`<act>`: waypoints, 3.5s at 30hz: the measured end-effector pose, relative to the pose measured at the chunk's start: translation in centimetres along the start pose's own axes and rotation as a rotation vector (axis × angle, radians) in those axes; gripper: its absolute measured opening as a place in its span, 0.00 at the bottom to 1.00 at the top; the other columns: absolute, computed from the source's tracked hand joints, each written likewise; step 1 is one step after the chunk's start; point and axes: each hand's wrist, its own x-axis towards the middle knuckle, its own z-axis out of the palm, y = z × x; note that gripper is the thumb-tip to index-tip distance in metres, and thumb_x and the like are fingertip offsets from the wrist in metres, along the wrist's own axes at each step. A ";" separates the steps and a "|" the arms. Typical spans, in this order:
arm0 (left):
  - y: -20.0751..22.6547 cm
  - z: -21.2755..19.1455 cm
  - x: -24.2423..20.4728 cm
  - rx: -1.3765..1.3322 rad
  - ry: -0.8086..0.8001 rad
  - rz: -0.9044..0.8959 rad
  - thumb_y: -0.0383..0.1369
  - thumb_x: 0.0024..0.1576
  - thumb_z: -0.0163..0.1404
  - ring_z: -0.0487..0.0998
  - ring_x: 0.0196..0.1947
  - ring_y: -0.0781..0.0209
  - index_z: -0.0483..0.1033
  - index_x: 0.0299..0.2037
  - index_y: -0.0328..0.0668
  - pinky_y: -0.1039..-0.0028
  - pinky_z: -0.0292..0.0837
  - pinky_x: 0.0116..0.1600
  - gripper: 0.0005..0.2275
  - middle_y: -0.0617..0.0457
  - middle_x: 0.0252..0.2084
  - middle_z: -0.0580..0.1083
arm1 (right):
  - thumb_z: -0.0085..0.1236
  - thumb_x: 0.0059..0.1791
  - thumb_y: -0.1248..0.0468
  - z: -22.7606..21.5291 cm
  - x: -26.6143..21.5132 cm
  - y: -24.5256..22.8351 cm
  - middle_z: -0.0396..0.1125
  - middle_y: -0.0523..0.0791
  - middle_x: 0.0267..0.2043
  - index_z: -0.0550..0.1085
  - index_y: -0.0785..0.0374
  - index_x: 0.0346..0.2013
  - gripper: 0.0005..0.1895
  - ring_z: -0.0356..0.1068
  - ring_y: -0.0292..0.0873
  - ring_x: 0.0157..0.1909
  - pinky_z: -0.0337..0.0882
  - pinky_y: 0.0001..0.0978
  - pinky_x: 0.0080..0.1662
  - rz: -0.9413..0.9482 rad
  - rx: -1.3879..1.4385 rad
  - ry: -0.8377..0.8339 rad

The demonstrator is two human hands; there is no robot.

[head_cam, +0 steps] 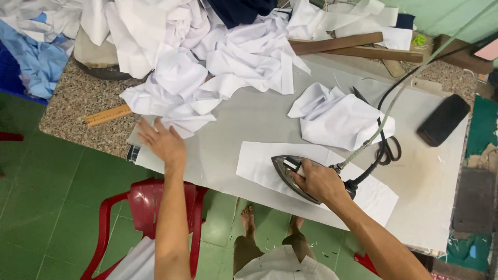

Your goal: The person irons white fabric pieces on a work table, then uses shears to trim the edges. They repeat this process with multiple fabric pieces, folding and pressing them before cutting.

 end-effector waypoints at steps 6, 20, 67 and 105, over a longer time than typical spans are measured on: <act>9.0 -8.4 -6.6 -0.429 -0.161 0.293 0.39 0.63 0.50 0.48 0.76 0.35 0.58 0.69 0.32 0.44 0.39 0.75 0.28 0.30 0.75 0.51 | 0.42 0.55 0.41 -0.2 0.2 -0.3 0.77 0.51 0.37 0.68 0.58 0.52 0.26 0.80 0.52 0.41 0.79 0.44 0.43 -0.022 0.016 -0.008; 21.0 -7.6 -15.5 -0.187 -0.704 0.491 0.54 0.65 0.38 0.46 0.78 0.42 0.53 0.74 0.31 0.47 0.30 0.77 0.35 0.35 0.78 0.50 | 0.39 0.57 0.40 0.6 -4.0 7.8 0.74 0.58 0.30 0.68 0.63 0.41 0.27 0.79 0.58 0.36 0.79 0.47 0.37 0.389 0.405 0.122; -4.7 -1.1 -8.3 -0.327 -0.255 0.359 0.52 0.63 0.38 0.49 0.77 0.41 0.53 0.73 0.27 0.46 0.34 0.77 0.36 0.33 0.76 0.52 | 0.34 0.57 0.38 -2.2 9.1 -21.6 0.72 0.62 0.30 0.68 0.70 0.45 0.34 0.78 0.65 0.37 0.79 0.51 0.36 0.188 0.357 0.053; 18.6 -4.4 -12.1 -0.203 -0.752 0.853 0.55 0.66 0.31 0.45 0.78 0.43 0.50 0.75 0.33 0.46 0.27 0.77 0.35 0.36 0.78 0.49 | 0.44 0.58 0.46 1.2 -2.8 9.9 0.72 0.61 0.28 0.69 0.66 0.39 0.23 0.78 0.63 0.34 0.78 0.52 0.34 0.608 0.500 0.292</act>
